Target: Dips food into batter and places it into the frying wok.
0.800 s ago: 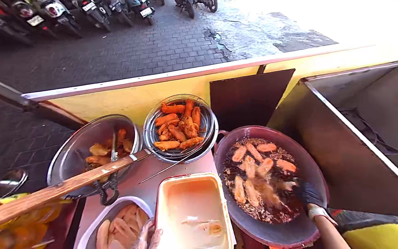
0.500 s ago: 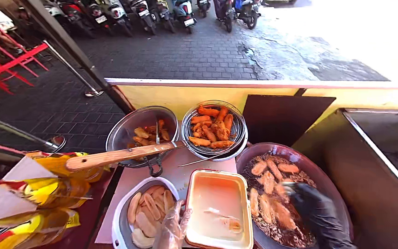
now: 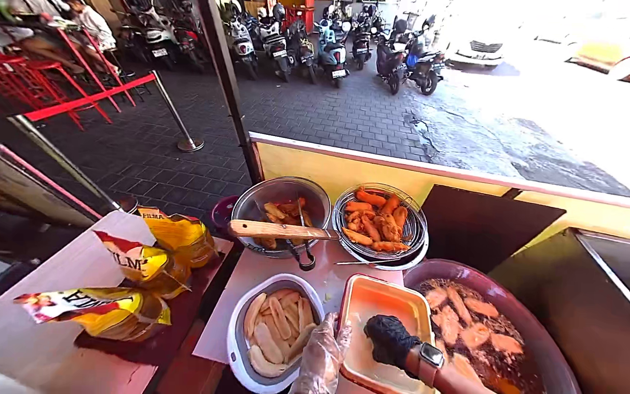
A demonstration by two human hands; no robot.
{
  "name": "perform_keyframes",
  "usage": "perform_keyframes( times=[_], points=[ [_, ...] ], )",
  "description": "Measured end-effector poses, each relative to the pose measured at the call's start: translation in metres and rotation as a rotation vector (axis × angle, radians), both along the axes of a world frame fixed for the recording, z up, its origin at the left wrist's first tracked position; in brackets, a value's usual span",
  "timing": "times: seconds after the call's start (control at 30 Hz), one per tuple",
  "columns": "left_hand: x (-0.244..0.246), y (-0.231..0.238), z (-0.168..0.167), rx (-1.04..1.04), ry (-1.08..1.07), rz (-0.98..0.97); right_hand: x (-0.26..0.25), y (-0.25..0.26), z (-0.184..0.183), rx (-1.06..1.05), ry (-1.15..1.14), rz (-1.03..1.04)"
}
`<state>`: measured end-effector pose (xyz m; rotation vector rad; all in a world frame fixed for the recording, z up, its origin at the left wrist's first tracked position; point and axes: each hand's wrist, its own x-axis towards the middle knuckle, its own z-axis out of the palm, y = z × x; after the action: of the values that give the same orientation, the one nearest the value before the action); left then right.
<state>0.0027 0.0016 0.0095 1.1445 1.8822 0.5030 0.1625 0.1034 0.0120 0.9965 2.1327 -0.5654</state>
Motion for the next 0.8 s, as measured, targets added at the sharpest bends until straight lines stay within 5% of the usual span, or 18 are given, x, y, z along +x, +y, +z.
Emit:
perform_keyframes(
  times=[0.37,0.53,0.7,0.8],
  points=[
    [-0.002,0.0,-0.006,0.049,-0.057,-0.002,0.058,0.017,0.077,0.255,0.486,-0.277],
    [-0.003,0.002,-0.012,0.053,-0.03,-0.014,0.088,0.015,0.05,0.109,0.393,-0.149],
    [-0.004,0.002,-0.017,0.056,-0.032,-0.013,0.058,0.014,0.043,0.186,0.399,-0.491],
    [-0.004,0.0,-0.016,0.022,-0.02,-0.015,0.043,0.02,0.007,0.099,0.213,-0.503]
  ],
)
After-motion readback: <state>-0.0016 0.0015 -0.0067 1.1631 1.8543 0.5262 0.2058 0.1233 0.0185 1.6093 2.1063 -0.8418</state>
